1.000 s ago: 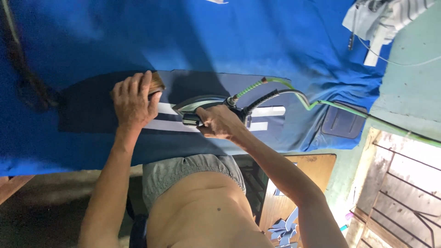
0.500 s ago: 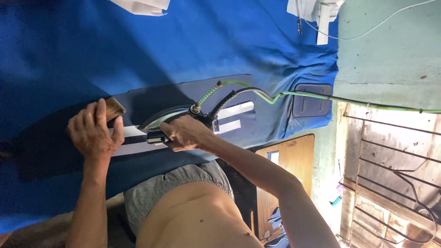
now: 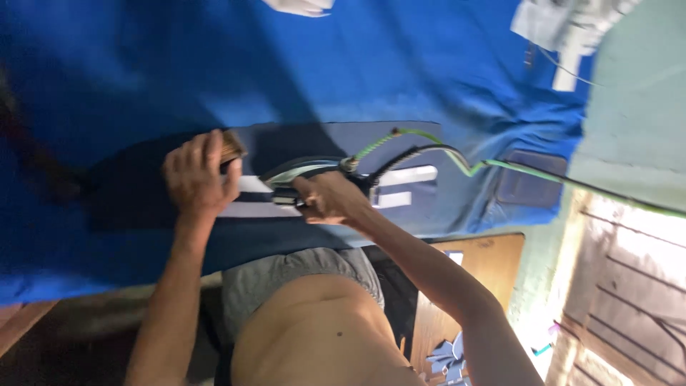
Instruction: The person irons white strips onto a dark fabric piece on a blue-covered table, using a steam iron and a wooden block to press the material. They then trim the fabric edges with scissors and continue ironing the strips.
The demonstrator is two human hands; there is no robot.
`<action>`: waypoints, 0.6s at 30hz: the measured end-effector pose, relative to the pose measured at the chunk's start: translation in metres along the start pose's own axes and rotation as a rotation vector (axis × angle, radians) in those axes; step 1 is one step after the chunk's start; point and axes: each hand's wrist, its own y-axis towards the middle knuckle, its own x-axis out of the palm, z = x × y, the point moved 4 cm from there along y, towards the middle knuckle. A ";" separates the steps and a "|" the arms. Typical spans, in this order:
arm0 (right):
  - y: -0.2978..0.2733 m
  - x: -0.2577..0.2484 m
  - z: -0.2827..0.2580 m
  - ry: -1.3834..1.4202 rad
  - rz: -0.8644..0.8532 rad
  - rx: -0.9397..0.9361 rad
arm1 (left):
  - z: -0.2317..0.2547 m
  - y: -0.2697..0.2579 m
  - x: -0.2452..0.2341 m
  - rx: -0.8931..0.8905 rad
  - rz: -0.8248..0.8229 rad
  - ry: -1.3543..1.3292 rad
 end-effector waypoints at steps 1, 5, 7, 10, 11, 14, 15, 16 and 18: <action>0.001 0.005 0.001 0.009 -0.010 -0.025 | -0.002 -0.002 -0.001 -0.010 -0.010 0.025; 0.000 0.011 0.006 -0.089 -0.007 -0.006 | -0.007 -0.018 0.011 -0.037 -0.020 0.014; -0.001 0.008 0.004 -0.093 -0.012 0.004 | -0.008 -0.025 0.018 -0.053 -0.015 0.019; -0.002 0.003 0.001 -0.100 0.051 0.028 | -0.007 -0.026 0.018 -0.057 -0.016 -0.005; -0.002 0.005 0.003 -0.092 0.056 0.034 | -0.008 -0.027 0.018 -0.061 -0.022 -0.002; -0.002 0.002 0.002 -0.079 0.070 0.039 | -0.008 -0.029 0.020 -0.063 -0.021 0.008; -0.001 -0.001 0.001 -0.072 0.080 0.039 | -0.008 -0.029 0.020 -0.061 -0.013 0.017; -0.001 0.000 0.001 -0.073 0.079 0.039 | -0.008 -0.028 0.019 -0.062 -0.013 0.017; -0.001 0.002 0.001 -0.085 0.075 0.065 | -0.007 -0.026 0.018 -0.055 0.005 0.018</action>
